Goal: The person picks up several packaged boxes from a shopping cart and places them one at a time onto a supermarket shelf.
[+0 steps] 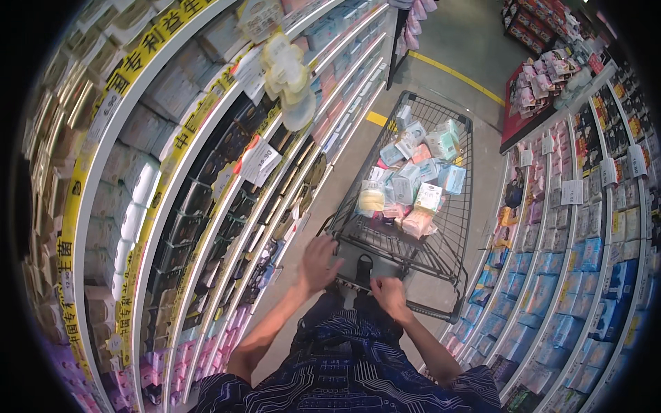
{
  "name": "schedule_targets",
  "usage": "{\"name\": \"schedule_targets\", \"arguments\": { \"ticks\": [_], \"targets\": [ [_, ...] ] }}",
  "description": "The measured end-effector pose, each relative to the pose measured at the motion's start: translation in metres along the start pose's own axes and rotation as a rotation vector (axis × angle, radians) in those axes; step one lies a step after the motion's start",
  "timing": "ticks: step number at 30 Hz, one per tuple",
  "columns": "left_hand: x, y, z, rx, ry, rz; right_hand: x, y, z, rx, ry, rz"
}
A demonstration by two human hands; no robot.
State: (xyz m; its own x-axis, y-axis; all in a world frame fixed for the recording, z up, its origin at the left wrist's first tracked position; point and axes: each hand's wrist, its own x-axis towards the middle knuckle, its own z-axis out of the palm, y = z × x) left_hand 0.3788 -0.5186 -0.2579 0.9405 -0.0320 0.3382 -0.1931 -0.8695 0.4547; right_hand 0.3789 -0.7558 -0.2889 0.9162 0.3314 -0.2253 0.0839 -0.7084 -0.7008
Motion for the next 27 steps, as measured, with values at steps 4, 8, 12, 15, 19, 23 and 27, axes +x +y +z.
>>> {"name": "schedule_targets", "arguments": {
  "ticks": [4, 8, 12, 15, 19, 23, 27],
  "targets": [
    [-0.043, -0.006, 0.027, -0.119, -0.108, -0.005, 0.000, -0.011, -0.003, -0.008, -0.023, 0.072],
    [-0.052, -0.006, 0.043, -0.013, -0.047, 0.026, -0.003, -0.008, 0.004, -0.079, 0.020, 0.099],
    [-0.055, -0.011, 0.047, 0.011, -0.008, 0.104, -0.007, -0.005, 0.011, -0.068, 0.077, 0.064],
    [-0.057, -0.007, 0.042, -0.030, -0.094, 0.076, -0.012, -0.007, 0.010, -0.132, 0.048, 0.094],
    [-0.062, -0.012, 0.035, 0.008, -0.134, 0.283, -0.021, -0.017, 0.011, -0.190, 0.020, 0.127],
    [-0.074, -0.011, 0.038, -0.055, 0.082, 0.306, -0.029, -0.016, 0.016, -0.186, 0.038, 0.142],
    [-0.087, -0.010, 0.041, -0.091, 0.131, 0.267, -0.038, -0.014, 0.020, -0.210, 0.042, 0.145]
  ]
}}
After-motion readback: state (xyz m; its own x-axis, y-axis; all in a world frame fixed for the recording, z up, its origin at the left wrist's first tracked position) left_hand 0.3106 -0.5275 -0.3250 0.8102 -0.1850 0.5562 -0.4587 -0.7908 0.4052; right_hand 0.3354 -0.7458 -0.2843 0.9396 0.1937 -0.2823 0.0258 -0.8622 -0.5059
